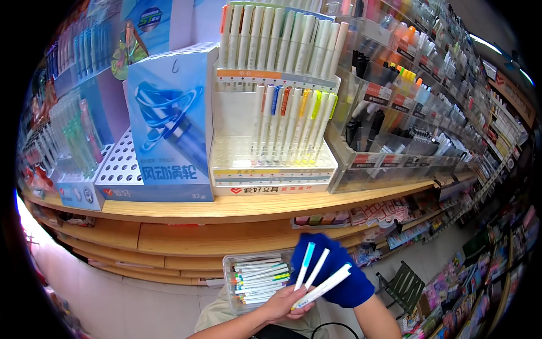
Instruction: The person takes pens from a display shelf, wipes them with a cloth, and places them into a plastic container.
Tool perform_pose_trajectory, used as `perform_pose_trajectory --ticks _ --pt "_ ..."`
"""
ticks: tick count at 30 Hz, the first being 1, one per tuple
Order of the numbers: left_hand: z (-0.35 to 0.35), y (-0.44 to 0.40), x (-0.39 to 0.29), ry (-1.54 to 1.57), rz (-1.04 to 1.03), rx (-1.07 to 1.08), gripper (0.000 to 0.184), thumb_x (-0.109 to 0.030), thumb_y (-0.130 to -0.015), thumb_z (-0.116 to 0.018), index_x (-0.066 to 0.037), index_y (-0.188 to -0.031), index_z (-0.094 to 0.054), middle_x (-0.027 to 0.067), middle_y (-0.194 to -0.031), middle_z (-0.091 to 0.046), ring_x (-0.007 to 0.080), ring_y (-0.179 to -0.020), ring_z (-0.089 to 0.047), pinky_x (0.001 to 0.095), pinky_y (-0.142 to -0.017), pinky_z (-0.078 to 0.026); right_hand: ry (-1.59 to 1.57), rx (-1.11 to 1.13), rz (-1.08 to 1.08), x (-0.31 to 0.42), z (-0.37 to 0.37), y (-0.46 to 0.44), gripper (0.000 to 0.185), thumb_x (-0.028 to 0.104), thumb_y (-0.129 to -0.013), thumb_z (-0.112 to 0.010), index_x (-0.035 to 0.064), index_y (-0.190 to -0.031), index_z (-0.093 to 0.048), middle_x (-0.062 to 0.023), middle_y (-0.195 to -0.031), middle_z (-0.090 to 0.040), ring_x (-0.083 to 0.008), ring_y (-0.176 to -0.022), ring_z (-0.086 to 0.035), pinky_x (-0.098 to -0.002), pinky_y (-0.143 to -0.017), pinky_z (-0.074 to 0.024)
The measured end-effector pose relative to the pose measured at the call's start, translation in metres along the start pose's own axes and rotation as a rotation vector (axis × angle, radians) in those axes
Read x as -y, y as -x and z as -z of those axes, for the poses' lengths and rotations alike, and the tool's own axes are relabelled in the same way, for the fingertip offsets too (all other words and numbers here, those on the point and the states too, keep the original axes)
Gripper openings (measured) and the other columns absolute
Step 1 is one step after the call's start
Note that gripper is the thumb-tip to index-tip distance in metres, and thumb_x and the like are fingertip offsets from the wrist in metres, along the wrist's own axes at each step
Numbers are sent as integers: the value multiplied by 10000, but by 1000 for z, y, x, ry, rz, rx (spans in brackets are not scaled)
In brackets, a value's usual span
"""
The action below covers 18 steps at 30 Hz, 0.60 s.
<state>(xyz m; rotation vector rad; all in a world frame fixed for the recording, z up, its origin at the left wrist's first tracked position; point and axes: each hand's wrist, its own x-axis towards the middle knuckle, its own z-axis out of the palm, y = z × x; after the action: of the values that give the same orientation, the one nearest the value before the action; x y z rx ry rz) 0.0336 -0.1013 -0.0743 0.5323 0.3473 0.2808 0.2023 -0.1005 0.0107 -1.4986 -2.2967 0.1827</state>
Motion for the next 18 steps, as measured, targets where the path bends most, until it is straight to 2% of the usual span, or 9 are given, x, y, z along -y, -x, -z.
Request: perform_pose_trajectory --ticks 2,3,5,8,11,13,14,16,18 --pt "4 -6 11 71 52 199 428 -391 -987 -385 -6 -1159 -465 58 -751 -480 56 -469 -329 173 -385 -260 -176 158 -12 7 -1 -4 435 336 -802 -626 41 -1116 -566 -140 -1105 -613 -283 -1009 -573 -373 -863 -427" --pt "3 -5 17 143 82 258 427 -405 -982 -393 -10 -1124 -471 38 -716 -449 52 -467 -314 176 -387 -251 -671 105 -106 1 -9 -4 350 314 -791 -634 48 -1017 -624 -135 -1017 -648 -257 -930 -607 -338 -773 -462" --pt "2 -5 17 218 104 232 419 -410 -977 -406 -14 -1092 -477 27 -691 -428 50 -466 -298 181 -388 -241 -825 -63 -104 1 -13 -6 183 251 -756 -647 86 -836 -662 -92 -887 -673 -223 -812 -625 -313 -661 -484" --pt "1 -1 4 156 68 259 410 -411 -974 -417 -18 -1069 -480 16 -676 -415 48 -466 -285 185 -390 -232 10 -276 -33 12 -9 -13 22 170 -686 -657 154 -698 -648 -6 -758 -641 -229 -741 -596 -350 -628 -462" --pt "8 -2 12 136 116 323 399 -410 -972 -424 -25 -1062 -478 8 -671 -414 45 -466 -284 183 -392 -232 -110 -530 5 -11 -5 -18 36 170 -683 -657 142 -673 -637 -18 -737 -629 -235 -733 -593 -349 -628 -461" --pt "7 3 19 90 142 342 391 -407 -971 -429 -30 -1062 -478 -5 -667 -402 36 -470 -276 175 -393 -227 -76 -482 -243 -23 7 -16 60 146 -675 -651 105 -714 -629 -84 -704 -604 -259 -694 -586 -356 -615 -440" --pt "8 5 19 90 148 343 392 -407 -971 -429 -29 -1063 -478 -6 -670 -401 35 -475 -279 173 -394 -228 -426 -548 -397 -27 5 -12 81 161 -658 -661 103 -679 -607 -88 -686 -593 -272 -665 -571 -366 -602 -426" --pt "10 8 19 95 144 351 393 -406 -971 -431 -27 -1069 -476 -7 -674 -401 34 -481 -284 170 -396 -229 -467 -600 -404 -28 9 -9 144 186 -624 -686 101 -632 -570 -91 -663 -576 -293 -628 -545 -380 -582 -404" --pt "13 7 16 97 122 369 394 -403 -971 -434 -27 -1079 -472 -7 -677 -402 34 -485 -287 169 -397 -231 15 -528 -179 -24 28 -11 199 202 -586 -714 100 -617 -547 -89 -659 -567 -308 -618 -526 -386 -572 -387"
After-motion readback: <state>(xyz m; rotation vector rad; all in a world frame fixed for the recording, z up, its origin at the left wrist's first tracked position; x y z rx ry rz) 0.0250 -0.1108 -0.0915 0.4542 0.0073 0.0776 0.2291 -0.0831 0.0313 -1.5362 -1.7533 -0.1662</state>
